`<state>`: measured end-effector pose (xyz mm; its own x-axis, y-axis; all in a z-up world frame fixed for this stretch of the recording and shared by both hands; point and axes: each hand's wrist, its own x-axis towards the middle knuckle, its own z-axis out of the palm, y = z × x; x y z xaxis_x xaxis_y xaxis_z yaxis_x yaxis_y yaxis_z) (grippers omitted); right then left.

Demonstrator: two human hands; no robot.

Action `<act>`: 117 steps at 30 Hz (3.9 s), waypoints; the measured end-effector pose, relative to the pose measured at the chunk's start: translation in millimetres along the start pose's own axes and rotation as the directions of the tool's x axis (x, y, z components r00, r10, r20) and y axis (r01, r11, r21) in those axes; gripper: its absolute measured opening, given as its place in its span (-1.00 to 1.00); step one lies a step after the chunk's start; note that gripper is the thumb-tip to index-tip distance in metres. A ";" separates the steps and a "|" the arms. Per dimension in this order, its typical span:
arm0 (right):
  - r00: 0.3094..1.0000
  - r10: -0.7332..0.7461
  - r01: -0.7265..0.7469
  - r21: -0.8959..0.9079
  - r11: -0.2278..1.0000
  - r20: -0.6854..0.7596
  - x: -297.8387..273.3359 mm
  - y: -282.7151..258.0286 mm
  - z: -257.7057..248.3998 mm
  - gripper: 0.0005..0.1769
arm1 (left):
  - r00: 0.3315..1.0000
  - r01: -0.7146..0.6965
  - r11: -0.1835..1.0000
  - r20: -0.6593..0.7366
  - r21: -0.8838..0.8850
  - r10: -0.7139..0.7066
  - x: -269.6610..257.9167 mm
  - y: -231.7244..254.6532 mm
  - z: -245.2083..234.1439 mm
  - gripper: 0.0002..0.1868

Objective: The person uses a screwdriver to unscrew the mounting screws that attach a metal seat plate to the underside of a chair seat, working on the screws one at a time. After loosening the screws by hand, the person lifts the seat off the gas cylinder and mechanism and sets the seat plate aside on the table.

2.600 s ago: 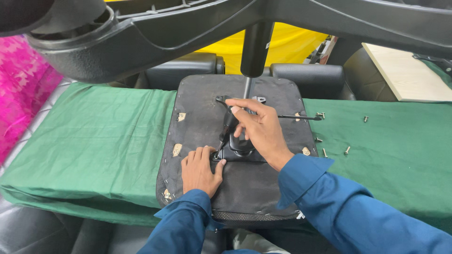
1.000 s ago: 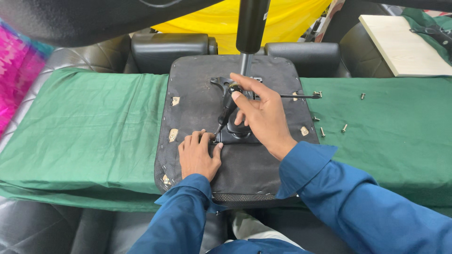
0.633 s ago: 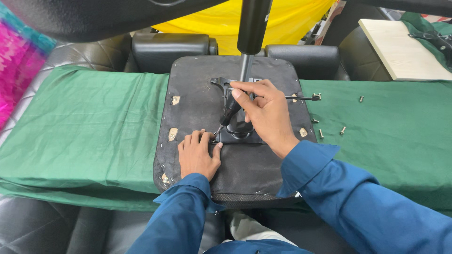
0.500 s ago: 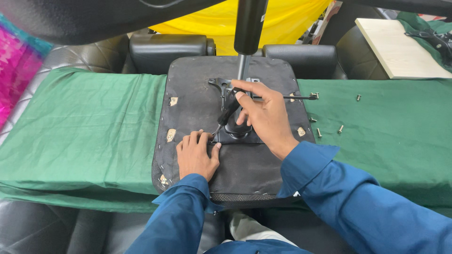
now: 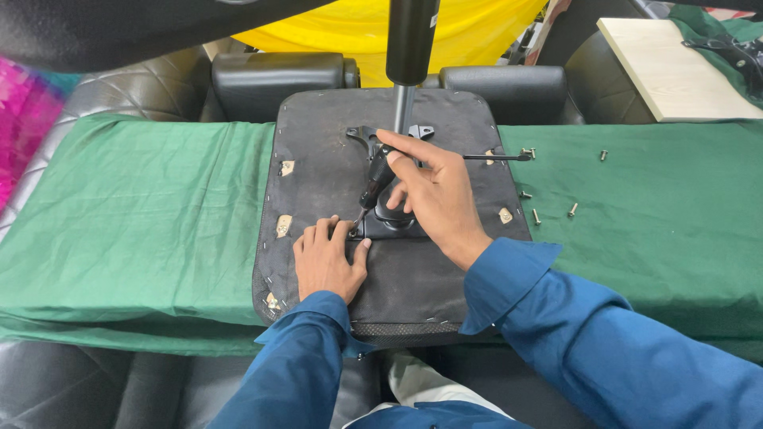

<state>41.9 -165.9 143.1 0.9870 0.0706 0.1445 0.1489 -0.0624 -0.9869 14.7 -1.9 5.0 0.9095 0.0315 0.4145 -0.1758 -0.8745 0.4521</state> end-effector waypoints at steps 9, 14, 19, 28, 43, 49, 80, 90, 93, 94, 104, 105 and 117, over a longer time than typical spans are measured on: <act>0.972 -0.237 0.228 -0.237 0.944 -0.009 2.9 -2.0 4.2 -0.66 | 1.000 0.011 0.999 0.018 0.032 -0.012 0.7 4.6 -3.5 -0.56; 0.989 -0.149 0.150 -0.082 0.985 0.019 9.0 -1.0 -1.8 -0.65 | 1.000 0.006 0.999 0.016 0.044 -0.007 2.3 4.9 -3.8 -0.55; 0.914 -0.404 0.367 -0.471 0.802 0.023 13.6 2.2 -7.8 -0.70 | 0.999 0.005 0.998 0.038 0.062 -0.008 5.0 6.5 -4.6 -0.56; 0.995 -0.091 0.093 -0.081 0.992 0.032 15.0 2.6 -22.6 -0.70 | 1.000 0.008 0.998 0.028 0.065 -0.009 4.4 7.8 -3.4 -0.57; 0.973 -0.229 0.226 -0.140 0.964 -0.006 7.4 16.2 -20.4 -0.71 | 0.999 0.007 0.997 0.039 0.074 -0.010 3.2 8.0 -2.3 -0.56; 0.999 -0.035 0.031 0.105 0.994 0.037 3.4 14.4 -19.7 -0.62 | 0.999 0.021 0.997 0.042 0.070 -0.024 3.6 8.1 -2.4 -0.56; 0.988 -0.151 0.148 -0.065 0.987 -0.039 -9.1 8.1 10.4 -0.59 | 1.000 -0.003 0.999 0.013 0.034 0.003 2.4 4.0 -2.4 -0.57; 0.897 -0.214 0.222 -0.026 0.975 -0.388 -2.4 29.8 -48.0 -0.72 | 0.999 0.013 1.000 0.039 0.029 -0.014 3.4 2.9 -0.8 -0.60; 0.786 -0.149 0.211 0.034 0.977 -0.599 3.4 45.0 -88.3 -0.78 | 0.999 0.012 0.999 0.045 0.034 -0.014 3.8 1.9 0.6 -0.60; 0.736 -0.142 0.210 0.025 0.977 -0.662 5.2 50.7 -101.4 -0.79 | 0.999 0.016 0.999 0.047 0.036 -0.017 3.8 1.2 0.9 -0.60; 0.565 -0.133 0.147 -0.059 0.987 -0.814 -19.3 113.2 -135.4 -0.77 | 1.000 -0.021 0.999 -0.010 0.033 0.021 0.7 -6.9 11.9 -0.77; 0.587 -0.163 0.152 -0.090 0.984 -0.793 -25.0 118.4 -128.7 -0.75 | 0.999 -0.029 0.999 -0.020 0.039 0.030 0.3 -7.2 12.8 -0.78; 0.907 -0.161 -0.190 -0.720 0.667 -0.389 -54.9 139.0 -84.7 -0.45 | 0.998 0.036 0.996 0.057 0.081 -0.041 17.4 -3.3 6.4 -0.71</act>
<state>13.5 -262.7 4.1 0.8951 -0.3126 0.3180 -0.0445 -0.7721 -0.6339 33.6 -1.6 5.6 0.9359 0.0398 0.3501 -0.1114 -0.9092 0.4012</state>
